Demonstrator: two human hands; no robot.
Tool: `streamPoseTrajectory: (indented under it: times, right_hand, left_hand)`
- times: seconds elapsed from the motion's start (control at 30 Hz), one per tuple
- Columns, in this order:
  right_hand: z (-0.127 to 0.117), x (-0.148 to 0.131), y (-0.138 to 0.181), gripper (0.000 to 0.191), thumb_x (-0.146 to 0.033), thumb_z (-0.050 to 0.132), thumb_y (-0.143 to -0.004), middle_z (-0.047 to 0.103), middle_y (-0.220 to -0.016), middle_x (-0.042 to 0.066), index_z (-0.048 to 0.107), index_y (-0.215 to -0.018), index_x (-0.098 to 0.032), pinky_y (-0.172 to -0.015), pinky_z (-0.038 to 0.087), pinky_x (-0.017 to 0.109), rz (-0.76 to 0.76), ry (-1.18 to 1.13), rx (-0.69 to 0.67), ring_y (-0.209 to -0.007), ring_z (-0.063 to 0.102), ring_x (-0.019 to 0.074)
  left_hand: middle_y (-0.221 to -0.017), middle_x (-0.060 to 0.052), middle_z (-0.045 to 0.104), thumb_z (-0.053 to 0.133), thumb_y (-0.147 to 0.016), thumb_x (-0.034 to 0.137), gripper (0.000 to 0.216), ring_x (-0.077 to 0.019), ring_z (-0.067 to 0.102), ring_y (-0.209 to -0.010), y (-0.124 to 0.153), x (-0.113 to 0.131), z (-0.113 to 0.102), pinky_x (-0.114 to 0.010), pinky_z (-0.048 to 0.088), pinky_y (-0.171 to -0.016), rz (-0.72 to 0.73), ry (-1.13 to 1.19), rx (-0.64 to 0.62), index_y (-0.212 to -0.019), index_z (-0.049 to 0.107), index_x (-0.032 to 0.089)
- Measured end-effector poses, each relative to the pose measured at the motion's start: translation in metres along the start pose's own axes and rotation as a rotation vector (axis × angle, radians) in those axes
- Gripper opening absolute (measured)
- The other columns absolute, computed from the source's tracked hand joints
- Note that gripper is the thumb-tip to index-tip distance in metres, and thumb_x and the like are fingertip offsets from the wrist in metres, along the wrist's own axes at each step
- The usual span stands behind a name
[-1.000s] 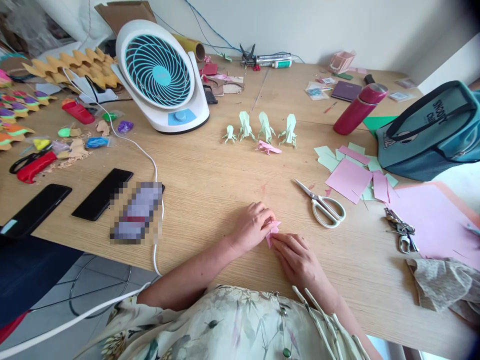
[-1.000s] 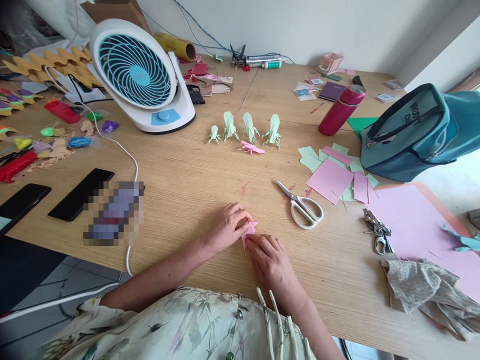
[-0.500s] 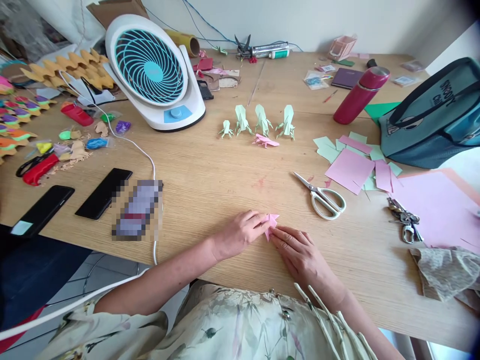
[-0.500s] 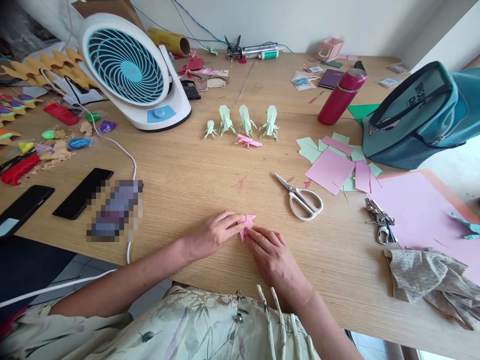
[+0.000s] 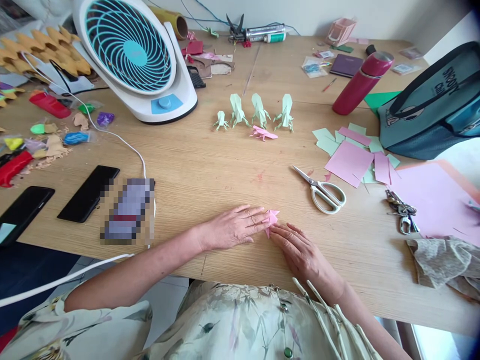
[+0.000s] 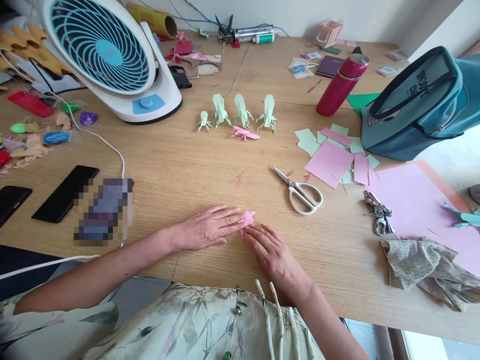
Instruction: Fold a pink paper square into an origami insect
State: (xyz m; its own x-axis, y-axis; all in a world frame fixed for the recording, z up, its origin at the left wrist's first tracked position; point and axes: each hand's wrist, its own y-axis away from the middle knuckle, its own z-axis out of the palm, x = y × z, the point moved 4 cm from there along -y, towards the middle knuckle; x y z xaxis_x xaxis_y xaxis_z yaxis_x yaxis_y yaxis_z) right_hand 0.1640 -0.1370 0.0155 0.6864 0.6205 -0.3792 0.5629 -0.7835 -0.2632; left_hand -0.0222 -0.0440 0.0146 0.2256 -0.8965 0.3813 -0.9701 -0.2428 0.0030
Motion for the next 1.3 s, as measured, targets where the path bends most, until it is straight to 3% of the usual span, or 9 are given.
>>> streamPoseTrajectory:
  times: [0.17, 0.4, 0.57, 0.73, 0.97, 1.1, 1.3]
  right_hand:
    - [-0.001, -0.002, -0.002, 0.047, -0.012, 0.039, -0.101, 0.058, -0.141, 0.015, 0.045, -0.147, -0.014, -0.113, 0.043, 0.050, -0.011, 0.016, -0.053, -0.135, 0.050, 0.0247]
    - [-0.003, -0.009, -0.004, 0.052, -0.022, 0.036, -0.098, 0.053, -0.144, 0.019, 0.043, -0.148, -0.011, -0.108, 0.045, 0.055, -0.038, 0.091, -0.110, -0.135, 0.047, 0.0315]
    - [0.003, -0.011, 0.000, 0.054, -0.020, 0.042, -0.094, 0.053, -0.145, 0.019, 0.046, -0.146, -0.009, -0.109, 0.043, 0.054, -0.001, 0.176, -0.094, -0.136, 0.046, 0.0321]
    - [0.012, -0.012, 0.004, 0.051, -0.015, 0.041, -0.094, 0.054, -0.147, 0.013, 0.049, -0.144, -0.015, -0.109, 0.042, 0.051, 0.019, 0.239, -0.026, -0.135, 0.047, 0.0294]
    - [0.019, -0.012, 0.005, 0.046, -0.010, 0.039, -0.096, 0.059, -0.141, 0.012, 0.054, -0.140, -0.015, -0.106, 0.044, 0.048, 0.019, 0.293, 0.085, -0.131, 0.052, 0.0266]
    - [0.023, -0.011, 0.006, 0.047, -0.012, 0.043, -0.096, 0.059, -0.141, 0.013, 0.052, -0.142, -0.015, -0.105, 0.045, 0.048, 0.009, 0.291, 0.121, -0.131, 0.051, 0.0274]
    - [0.026, -0.011, 0.008, 0.044, -0.014, 0.043, -0.096, 0.061, -0.137, 0.015, 0.055, -0.139, -0.015, -0.103, 0.048, 0.048, -0.003, 0.292, 0.181, -0.129, 0.054, 0.0278]
  left_hand:
    - [-0.163, -0.007, 0.029, 0.067, -0.090, 0.045, 0.081, -0.0284, 0.021, -0.152, 0.002, -0.006, 0.002, -0.047, 0.017, -0.124, 0.020, 0.042, -0.017, -0.157, 0.024, 0.030]
    - [-0.162, -0.008, 0.031, 0.058, -0.094, 0.051, 0.074, -0.0285, 0.025, -0.151, 0.003, -0.005, -0.001, -0.047, 0.019, -0.123, 0.012, 0.034, 0.020, -0.157, 0.025, 0.028]
    - [-0.162, -0.008, 0.031, 0.060, -0.090, 0.057, 0.088, -0.0286, 0.020, -0.153, 0.005, 0.002, 0.003, -0.049, 0.016, -0.124, -0.042, -0.035, 0.019, -0.159, 0.016, 0.025]
    - [-0.164, -0.009, 0.026, 0.055, -0.089, 0.064, 0.095, -0.0299, 0.015, -0.154, 0.005, 0.009, 0.011, -0.053, 0.012, -0.123, -0.146, -0.135, -0.009, -0.160, 0.010, 0.020]
    - [-0.162, -0.010, 0.029, 0.041, -0.092, 0.071, 0.087, -0.0345, 0.018, -0.152, 0.006, 0.011, 0.010, -0.056, 0.012, -0.121, -0.179, -0.172, -0.007, -0.159, 0.019, 0.020]
    - [-0.161, -0.011, 0.032, 0.037, -0.096, 0.066, 0.079, -0.0337, 0.018, -0.152, 0.003, 0.018, 0.007, -0.057, 0.013, -0.120, -0.212, -0.178, 0.044, -0.158, 0.021, 0.020]
    - [-0.164, -0.009, 0.024, 0.032, -0.093, 0.072, 0.089, -0.0283, 0.013, -0.154, 0.000, 0.032, 0.017, -0.051, 0.014, -0.123, -0.189, -0.157, 0.150, -0.160, 0.005, 0.020]
